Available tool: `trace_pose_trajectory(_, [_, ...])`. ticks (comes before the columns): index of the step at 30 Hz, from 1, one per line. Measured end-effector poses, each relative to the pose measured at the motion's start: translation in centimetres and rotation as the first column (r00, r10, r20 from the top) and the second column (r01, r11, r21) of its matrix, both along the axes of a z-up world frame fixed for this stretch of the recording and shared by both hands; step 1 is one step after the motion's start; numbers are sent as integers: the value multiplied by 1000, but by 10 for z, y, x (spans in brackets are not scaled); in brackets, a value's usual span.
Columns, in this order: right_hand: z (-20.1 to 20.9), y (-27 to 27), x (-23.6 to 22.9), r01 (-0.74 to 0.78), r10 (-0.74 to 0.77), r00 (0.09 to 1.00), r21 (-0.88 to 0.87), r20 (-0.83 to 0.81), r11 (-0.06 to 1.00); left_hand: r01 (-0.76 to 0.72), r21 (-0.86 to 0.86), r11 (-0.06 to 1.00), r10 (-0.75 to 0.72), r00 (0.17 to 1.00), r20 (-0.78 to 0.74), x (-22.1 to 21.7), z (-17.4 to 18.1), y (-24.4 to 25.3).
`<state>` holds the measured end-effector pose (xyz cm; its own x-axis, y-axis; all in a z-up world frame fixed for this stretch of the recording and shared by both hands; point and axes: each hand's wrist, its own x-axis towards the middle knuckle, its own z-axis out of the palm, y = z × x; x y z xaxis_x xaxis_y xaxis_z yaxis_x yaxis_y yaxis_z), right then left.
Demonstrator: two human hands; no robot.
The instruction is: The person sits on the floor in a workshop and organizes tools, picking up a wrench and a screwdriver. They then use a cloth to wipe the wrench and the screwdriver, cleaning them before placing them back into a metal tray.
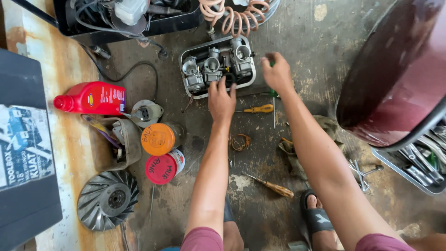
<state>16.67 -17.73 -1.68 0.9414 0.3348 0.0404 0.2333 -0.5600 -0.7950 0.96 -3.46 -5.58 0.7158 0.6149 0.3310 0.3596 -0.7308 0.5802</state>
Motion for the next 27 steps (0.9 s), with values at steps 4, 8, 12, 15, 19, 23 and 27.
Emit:
trace_pose_trajectory(4, [19,-30,-24,145,-139,988,95,-73,985,-84,-69,994,95,979,179,-25,4,-1])
trace_pose_trajectory(8, [-2,-43,-49,178,-181,943,-35,-278,983,-441,-438,784,354,896,-268,-70,87,-12])
trace_pose_trajectory(12, [-16,-49,-97,13,-93,870,-166,-485,986,-315,-728,609,14,922,-387,-101,75,1])
trace_pose_trajectory(15, [-33,-70,-122,-236,204,924,-62,-324,970,-234,-769,595,36,963,-266,-117,69,1])
trace_pose_trajectory(19, [-63,-81,-140,-278,252,960,-343,-120,897,-235,-627,743,-11,932,-362,-131,99,8])
trace_pose_trajectory(23, [-46,-96,-180,-281,345,936,-448,67,849,-286,-578,764,102,939,-329,-159,153,-21])
trace_pose_trajectory(27, [-26,-98,-201,-366,394,917,-496,-52,787,-217,-688,693,66,969,-239,-181,159,-39])
